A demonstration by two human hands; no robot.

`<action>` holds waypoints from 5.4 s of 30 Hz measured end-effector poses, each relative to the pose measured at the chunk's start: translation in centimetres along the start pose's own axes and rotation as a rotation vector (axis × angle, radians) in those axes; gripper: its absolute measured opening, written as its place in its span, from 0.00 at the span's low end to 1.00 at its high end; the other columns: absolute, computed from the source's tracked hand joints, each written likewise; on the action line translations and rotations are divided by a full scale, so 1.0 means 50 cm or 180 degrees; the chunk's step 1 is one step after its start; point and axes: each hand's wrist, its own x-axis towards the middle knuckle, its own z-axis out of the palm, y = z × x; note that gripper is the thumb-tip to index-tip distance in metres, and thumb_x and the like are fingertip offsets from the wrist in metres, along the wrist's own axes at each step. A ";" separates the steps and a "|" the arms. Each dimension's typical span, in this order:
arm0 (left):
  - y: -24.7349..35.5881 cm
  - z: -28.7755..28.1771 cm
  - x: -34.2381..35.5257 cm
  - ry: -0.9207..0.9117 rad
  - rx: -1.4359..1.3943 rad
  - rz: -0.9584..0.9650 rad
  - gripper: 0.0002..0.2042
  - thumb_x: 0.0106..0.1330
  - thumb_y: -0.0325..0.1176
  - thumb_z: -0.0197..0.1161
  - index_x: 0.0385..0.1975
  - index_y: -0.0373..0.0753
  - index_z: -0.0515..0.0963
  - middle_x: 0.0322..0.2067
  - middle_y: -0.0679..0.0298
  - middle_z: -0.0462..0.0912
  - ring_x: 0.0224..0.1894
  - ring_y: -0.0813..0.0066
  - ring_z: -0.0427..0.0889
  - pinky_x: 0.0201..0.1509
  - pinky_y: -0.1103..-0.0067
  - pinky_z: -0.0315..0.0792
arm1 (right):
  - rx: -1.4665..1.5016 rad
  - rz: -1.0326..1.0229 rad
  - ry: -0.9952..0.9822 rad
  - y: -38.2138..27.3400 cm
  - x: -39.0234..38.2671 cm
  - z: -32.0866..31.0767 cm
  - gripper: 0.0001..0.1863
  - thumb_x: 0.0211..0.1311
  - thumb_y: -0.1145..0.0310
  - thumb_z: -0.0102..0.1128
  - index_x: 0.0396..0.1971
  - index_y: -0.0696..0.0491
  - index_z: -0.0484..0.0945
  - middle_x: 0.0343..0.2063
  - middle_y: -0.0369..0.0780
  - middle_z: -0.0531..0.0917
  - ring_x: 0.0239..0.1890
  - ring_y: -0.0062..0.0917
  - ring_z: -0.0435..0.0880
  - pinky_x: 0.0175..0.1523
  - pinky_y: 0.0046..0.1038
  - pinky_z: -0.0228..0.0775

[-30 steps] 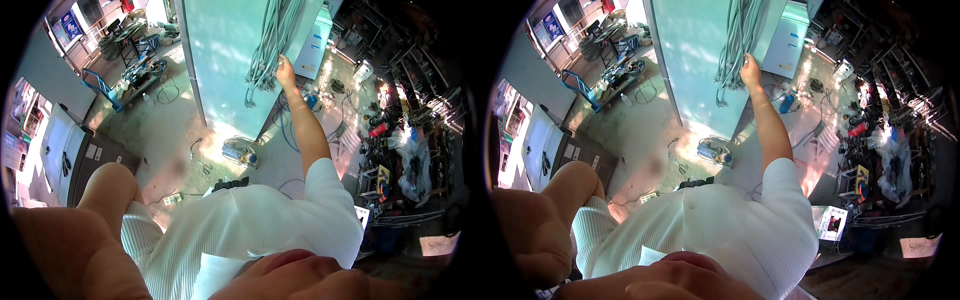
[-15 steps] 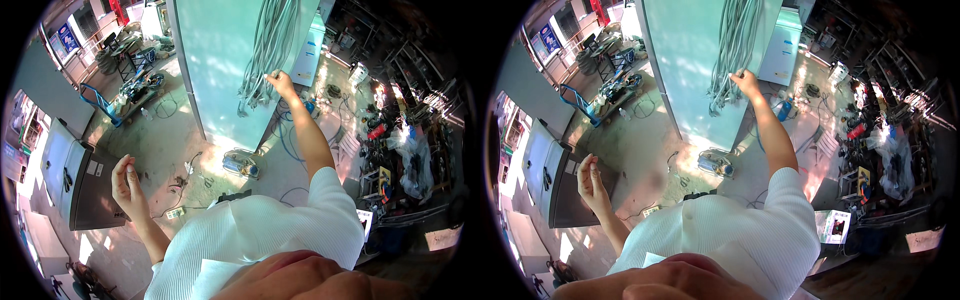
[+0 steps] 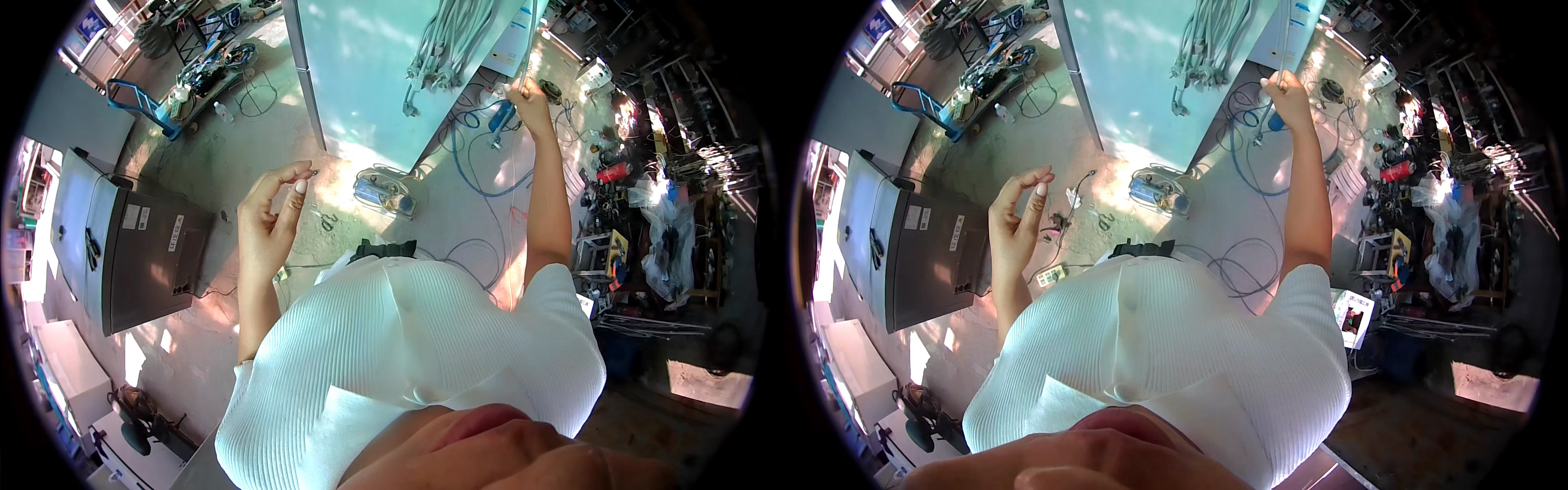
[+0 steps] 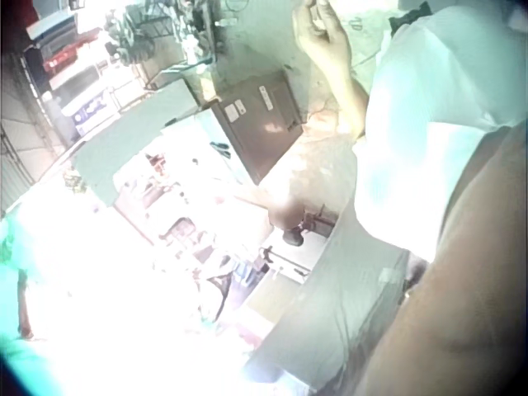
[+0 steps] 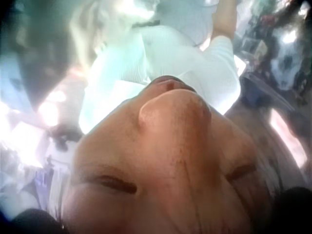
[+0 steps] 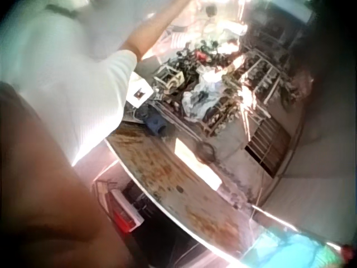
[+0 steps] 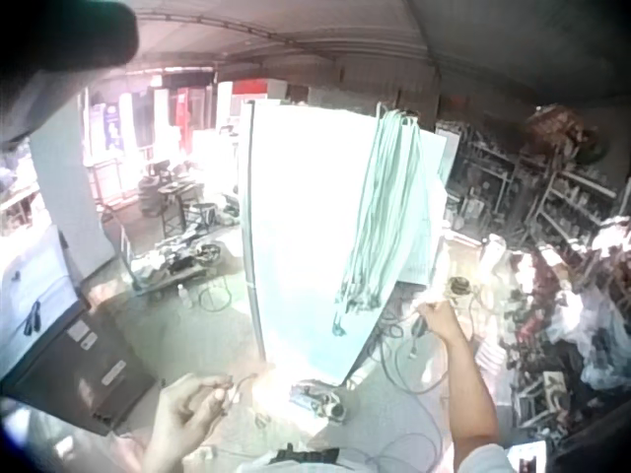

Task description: The person works on the back of a refrigerator by removing a component, cutting a wire with scissors, and applying yellow tape to the connection.

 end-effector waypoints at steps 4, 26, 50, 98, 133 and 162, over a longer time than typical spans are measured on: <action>-0.005 0.015 0.010 -0.0460 -0.0203 -0.0124 0.11 0.66 0.30 0.57 0.44 0.34 0.78 0.38 0.59 0.82 0.44 0.75 0.78 0.48 0.80 0.69 | -0.0216 -0.0066 0.0584 0.000 -0.052 -0.021 0.11 0.60 0.61 0.60 0.32 0.55 0.75 0.18 0.31 0.76 0.22 0.13 0.72 0.28 0.17 0.62; -0.145 0.251 -0.015 -0.2066 -0.1859 -0.0694 0.15 0.68 0.27 0.54 0.53 0.34 0.71 0.48 0.63 0.77 0.49 0.78 0.75 0.52 0.80 0.69 | 0.3836 0.0883 -0.0433 -0.095 -0.256 0.157 0.13 0.66 0.73 0.50 0.50 0.52 0.71 0.37 0.34 0.78 0.44 0.21 0.79 0.52 0.36 0.75; -0.111 0.337 0.037 -0.1410 -0.3168 -0.2180 0.16 0.66 0.34 0.58 0.51 0.36 0.70 0.41 0.65 0.78 0.42 0.79 0.80 0.46 0.83 0.77 | 0.3484 0.0650 -0.0712 -0.161 -0.273 0.230 0.17 0.66 0.74 0.49 0.54 0.56 0.66 0.45 0.40 0.76 0.53 0.28 0.73 0.54 0.32 0.71; -0.085 0.263 0.053 -0.2195 -0.3720 -0.2119 0.11 0.69 0.39 0.53 0.43 0.41 0.68 0.39 0.65 0.77 0.33 0.82 0.78 0.34 0.85 0.75 | 0.2450 0.0111 -0.1536 -0.277 -0.190 0.180 0.18 0.63 0.69 0.56 0.52 0.54 0.69 0.42 0.42 0.80 0.44 0.24 0.79 0.49 0.25 0.71; -0.425 -0.471 -0.625 0.3759 -0.2977 -0.1022 0.10 0.64 0.39 0.57 0.27 0.41 0.71 0.16 0.73 0.63 0.20 0.85 0.62 0.34 0.85 0.69 | 0.5500 -0.0813 -0.0056 -0.449 0.671 -0.744 0.28 0.65 0.77 0.42 0.61 0.69 0.46 0.28 0.50 0.76 0.21 0.27 0.77 0.24 0.20 0.77; -0.501 -0.469 -0.055 0.1763 -0.3077 0.0064 0.13 0.65 0.39 0.59 0.46 0.42 0.75 0.36 0.69 0.80 0.35 0.76 0.80 0.41 0.85 0.75 | 0.3192 -0.1034 -0.0967 -0.729 0.017 -0.385 0.13 0.72 0.67 0.38 0.46 0.61 0.66 0.22 0.31 0.66 0.16 0.09 0.59 0.15 0.11 0.51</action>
